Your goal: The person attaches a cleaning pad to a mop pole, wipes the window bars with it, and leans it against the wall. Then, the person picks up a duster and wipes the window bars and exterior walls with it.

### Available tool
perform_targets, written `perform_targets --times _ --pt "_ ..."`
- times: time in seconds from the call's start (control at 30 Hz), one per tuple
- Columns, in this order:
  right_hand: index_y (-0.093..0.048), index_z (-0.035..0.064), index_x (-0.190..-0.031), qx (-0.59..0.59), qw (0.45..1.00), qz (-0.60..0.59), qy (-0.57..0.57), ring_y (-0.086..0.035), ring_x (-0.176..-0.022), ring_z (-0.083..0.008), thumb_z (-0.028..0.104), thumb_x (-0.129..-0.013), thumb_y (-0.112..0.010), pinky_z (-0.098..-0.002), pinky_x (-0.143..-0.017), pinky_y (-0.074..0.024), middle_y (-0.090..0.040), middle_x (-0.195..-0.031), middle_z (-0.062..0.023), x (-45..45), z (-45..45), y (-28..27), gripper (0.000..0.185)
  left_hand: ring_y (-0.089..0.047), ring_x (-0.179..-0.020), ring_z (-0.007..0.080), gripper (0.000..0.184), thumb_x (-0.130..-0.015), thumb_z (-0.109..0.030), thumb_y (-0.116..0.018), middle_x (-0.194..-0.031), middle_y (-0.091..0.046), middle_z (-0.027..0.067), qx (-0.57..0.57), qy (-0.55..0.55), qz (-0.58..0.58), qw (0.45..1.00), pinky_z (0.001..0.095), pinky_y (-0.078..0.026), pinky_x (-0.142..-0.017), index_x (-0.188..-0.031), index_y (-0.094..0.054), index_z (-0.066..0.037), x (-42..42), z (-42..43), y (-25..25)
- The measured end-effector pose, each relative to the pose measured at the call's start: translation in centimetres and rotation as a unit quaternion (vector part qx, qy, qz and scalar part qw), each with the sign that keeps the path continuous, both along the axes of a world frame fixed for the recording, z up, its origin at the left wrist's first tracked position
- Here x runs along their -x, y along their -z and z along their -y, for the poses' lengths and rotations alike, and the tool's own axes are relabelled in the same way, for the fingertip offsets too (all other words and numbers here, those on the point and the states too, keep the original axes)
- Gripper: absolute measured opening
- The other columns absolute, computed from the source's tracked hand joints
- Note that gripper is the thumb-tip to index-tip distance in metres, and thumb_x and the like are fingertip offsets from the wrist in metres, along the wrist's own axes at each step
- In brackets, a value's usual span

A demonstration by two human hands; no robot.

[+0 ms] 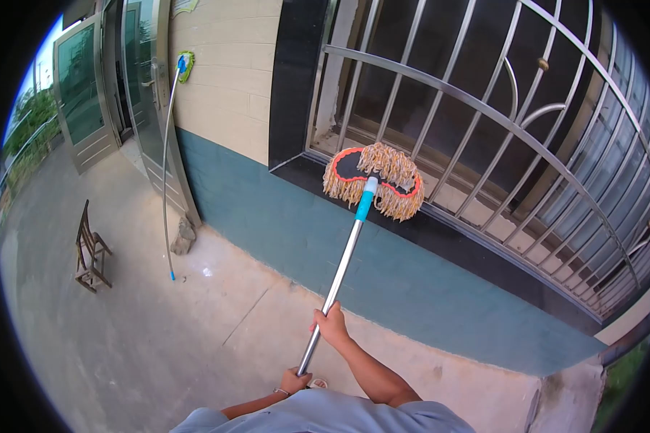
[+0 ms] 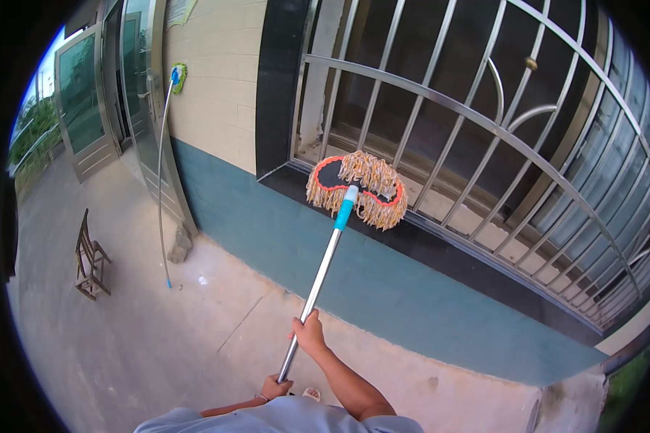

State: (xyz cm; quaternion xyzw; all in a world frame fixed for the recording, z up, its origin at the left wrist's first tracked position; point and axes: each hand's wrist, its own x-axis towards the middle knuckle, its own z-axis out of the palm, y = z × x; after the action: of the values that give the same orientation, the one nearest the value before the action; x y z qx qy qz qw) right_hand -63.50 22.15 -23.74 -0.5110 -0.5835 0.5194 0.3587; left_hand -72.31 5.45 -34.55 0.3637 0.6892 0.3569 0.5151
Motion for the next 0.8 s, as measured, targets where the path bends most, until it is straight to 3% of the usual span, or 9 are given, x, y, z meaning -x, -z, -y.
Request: perform_targets --times 0.13,0.2,0.3,0.37,0.43,0.5,0.57,0.67,0.8 --pt "-0.030 -0.0009 -0.095 -0.041 0.999 -0.019 0.003 -0.059 -0.047 -0.0205 0.006 -0.084 -0.052 -0.0321 -0.043 -0.0490 -0.053 -0.063 -0.0097 0.8 -2.8 -2.5 0.025 -0.047 -0.050 0.0132 0.028 -0.072 -0.025 -0.065 -0.052 -0.051 0.0063 -0.056 -0.014 0.004 0.998 0.0338 -0.041 -0.049 -0.064 -0.056 0.000 0.7 -2.8 -2.0" --pt "-0.030 -0.0009 -0.093 -0.095 0.995 -0.026 0.009 -0.059 -0.046 -0.0207 0.005 -0.083 -0.053 -0.0322 -0.042 -0.0493 -0.053 -0.063 -0.0100 1.5 -4.5 -6.5 0.026 -0.047 -0.050 0.0126 0.029 -0.073 -0.025 -0.066 -0.052 -0.051 0.0059 -0.105 0.000 -0.015 0.994 0.0332 -0.040 -0.049 -0.064 -0.055 0.000 1.5 -5.6 -4.4" --pt "-0.030 -0.0012 -0.093 -0.082 0.995 -0.046 0.022 -0.059 -0.046 -0.0205 0.006 -0.084 -0.053 -0.0317 -0.042 -0.0494 -0.053 -0.064 -0.0104 2.3 -6.7 -12.6 0.026 -0.046 -0.049 0.0109 0.026 -0.073 -0.023 -0.066 -0.052 -0.051 0.0050 -0.144 0.008 0.015 0.989 0.0313 -0.039 -0.047 -0.063 -0.055 -0.001 2.2 -10.1 -8.6" --pt "-0.030 -0.0007 -0.093 -0.120 0.992 0.004 0.041 -0.059 -0.047 -0.0202 0.005 -0.084 -0.053 -0.0312 -0.041 -0.0490 -0.053 -0.064 -0.0105 2.6 -7.4 -14.9 0.025 -0.046 -0.049 0.0108 0.026 -0.073 -0.022 -0.066 -0.052 -0.051 0.0045 -0.167 0.015 0.022 0.986 0.0311 -0.039 -0.046 -0.062 -0.055 -0.002 2.8 -10.9 -9.9" --pt "-0.030 -0.0009 -0.092 -0.131 0.991 0.003 0.034 -0.059 -0.048 -0.0198 0.005 -0.084 -0.053 -0.0313 -0.041 -0.0488 -0.053 -0.064 -0.0108 2.8 -6.3 -13.3 0.025 -0.047 -0.048 0.0106 0.025 -0.073 -0.021 -0.066 -0.052 -0.051 0.0040 -0.196 0.017 0.030 0.980 0.0309 -0.039 -0.045 -0.062 -0.055 -0.002 3.1 -10.4 -9.7" --pt "-0.030 -0.0011 -0.092 -0.110 0.993 -0.048 0.017 -0.060 -0.049 -0.0195 0.005 -0.083 -0.053 -0.0321 -0.041 -0.0485 -0.054 -0.065 -0.0110 3.2 -5.4 -10.6 0.025 -0.047 -0.047 0.0104 0.025 -0.073 -0.019 -0.066 -0.052 -0.051 0.0027 -0.144 0.023 0.047 0.988 0.0306 -0.038 -0.044 -0.060 -0.053 -0.003 3.5 -8.2 -7.6" --pt "-0.031 -0.0010 -0.093 -0.123 0.992 -0.024 -0.003 -0.060 -0.049 -0.0191 0.005 -0.083 -0.053 -0.0320 -0.041 -0.0478 -0.054 -0.065 -0.0110 3.3 -4.3 -8.5 0.025 -0.046 -0.047 0.0097 0.025 -0.074 -0.019 -0.065 -0.051 -0.050 0.0020 -0.120 0.002 0.036 0.992 0.0295 -0.038 -0.044 -0.058 -0.052 -0.004 3.1 -6.4 -6.5" --pt "-0.032 -0.0005 -0.093 -0.110 0.993 -0.019 -0.027 -0.059 -0.048 -0.0188 0.006 -0.083 -0.054 -0.0315 -0.040 -0.0472 -0.054 -0.064 -0.0108 4.1 -4.1 -9.7 0.024 -0.043 -0.040 0.0083 0.026 -0.077 -0.016 -0.062 -0.047 -0.046 -0.0006 -0.131 -0.028 0.091 0.987 0.0251 -0.034 -0.038 -0.056 -0.049 -0.007 2.2 -6.6 -5.1" --pt "-0.033 -0.0010 -0.091 -0.150 0.987 -0.020 -0.053 -0.059 -0.047 -0.0189 0.006 -0.083 -0.053 -0.0304 -0.041 -0.0473 -0.054 -0.064 -0.0108 5.7 -7.2 -14.0 0.023 -0.045 -0.047 0.0091 0.026 -0.076 -0.020 -0.063 -0.051 -0.048 0.0010 -0.146 -0.039 0.096 0.984 0.0288 -0.037 -0.043 -0.058 -0.051 -0.005 2.2 -10.2 -9.1"
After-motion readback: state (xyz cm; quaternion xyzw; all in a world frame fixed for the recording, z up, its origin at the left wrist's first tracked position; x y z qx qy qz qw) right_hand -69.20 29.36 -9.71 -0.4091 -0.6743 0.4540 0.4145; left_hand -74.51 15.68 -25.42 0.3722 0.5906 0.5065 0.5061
